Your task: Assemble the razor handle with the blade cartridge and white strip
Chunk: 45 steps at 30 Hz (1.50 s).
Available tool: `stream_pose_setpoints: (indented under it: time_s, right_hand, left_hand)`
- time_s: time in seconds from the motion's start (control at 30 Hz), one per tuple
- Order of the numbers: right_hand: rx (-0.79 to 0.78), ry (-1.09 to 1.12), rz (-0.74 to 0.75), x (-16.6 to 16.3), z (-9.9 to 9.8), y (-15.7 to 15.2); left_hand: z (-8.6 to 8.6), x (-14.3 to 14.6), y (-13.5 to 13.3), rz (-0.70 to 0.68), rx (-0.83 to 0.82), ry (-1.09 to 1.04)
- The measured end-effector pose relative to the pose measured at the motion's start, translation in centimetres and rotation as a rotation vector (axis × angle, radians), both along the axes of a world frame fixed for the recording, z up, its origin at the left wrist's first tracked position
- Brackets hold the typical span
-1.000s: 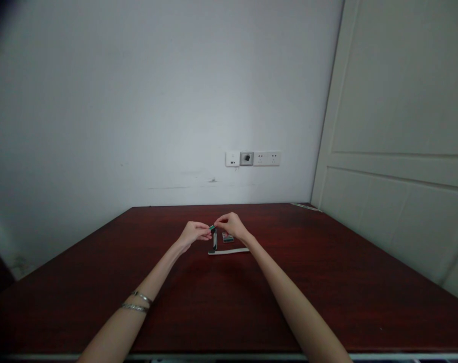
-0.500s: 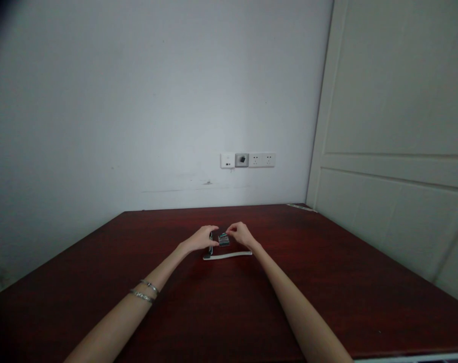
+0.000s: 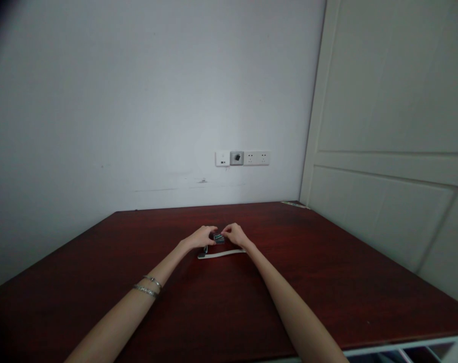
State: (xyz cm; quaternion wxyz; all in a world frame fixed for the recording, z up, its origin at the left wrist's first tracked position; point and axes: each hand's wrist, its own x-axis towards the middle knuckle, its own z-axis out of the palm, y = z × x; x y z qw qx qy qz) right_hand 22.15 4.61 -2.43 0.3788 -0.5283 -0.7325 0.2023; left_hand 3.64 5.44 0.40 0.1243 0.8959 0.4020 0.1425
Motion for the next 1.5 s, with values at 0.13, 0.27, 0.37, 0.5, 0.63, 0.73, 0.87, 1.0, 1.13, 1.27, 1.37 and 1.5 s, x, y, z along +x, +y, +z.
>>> stream_pose_setpoints:
  time_s: [0.13,0.27,0.37,0.5,0.63,0.73,0.87,1.0,1.13,1.27,1.37,1.5]
  right_hand:
    - [0.003,-0.013,-0.010,-0.3,-0.1,-0.1]
    - [0.021,-0.060,-0.028,-0.4,0.0,-0.4]
    - [0.071,-0.084,-0.063,-0.3,-0.1,-0.4]
    - [0.098,-0.105,-0.080,-0.2,-0.4,-0.3]
    - [0.105,-0.103,-0.074,-0.2,-0.5,-0.2]
    - [0.100,-0.104,-0.093,-0.2,-0.5,-0.2]
    - [0.094,-0.114,-0.092,-0.3,-0.6,-0.1]
    - [0.105,-0.099,-0.080,-0.3,-0.5,-0.3]
    - [0.093,-0.062,-0.082,-0.2,0.0,-0.8]
    - [0.104,-0.055,-0.085,0.2,0.7,-1.2]
    - [0.125,-0.063,-0.098,0.4,1.3,-1.5]
    - [0.129,-0.154,-0.134,0.0,2.1,-2.7]
  left_hand:
    - [-0.1,0.0,0.2,-0.022,-0.005,-0.036]
    - [-0.1,0.0,0.1,-0.027,0.000,-0.054]
    - [-0.2,0.0,0.0,-0.024,0.008,-0.066]
    - [-0.5,-0.1,0.4,-0.034,0.036,-0.070]
    - [-0.7,-0.1,0.7,-0.050,0.057,-0.065]
    - [-0.8,-0.2,0.8,-0.057,0.049,-0.072]
    - [-0.7,-0.2,0.7,-0.050,0.020,-0.087]
    - [-0.5,-0.3,0.5,-0.047,-0.011,-0.105]
    - [-0.4,-0.4,0.5,-0.049,0.000,-0.104]
    - [-0.5,-0.3,0.4,-0.037,0.005,-0.091]
    - [-0.1,-0.1,0.2,-0.031,0.020,-0.079]
    - [2.4,-0.9,-0.3,0.019,0.045,-0.155]
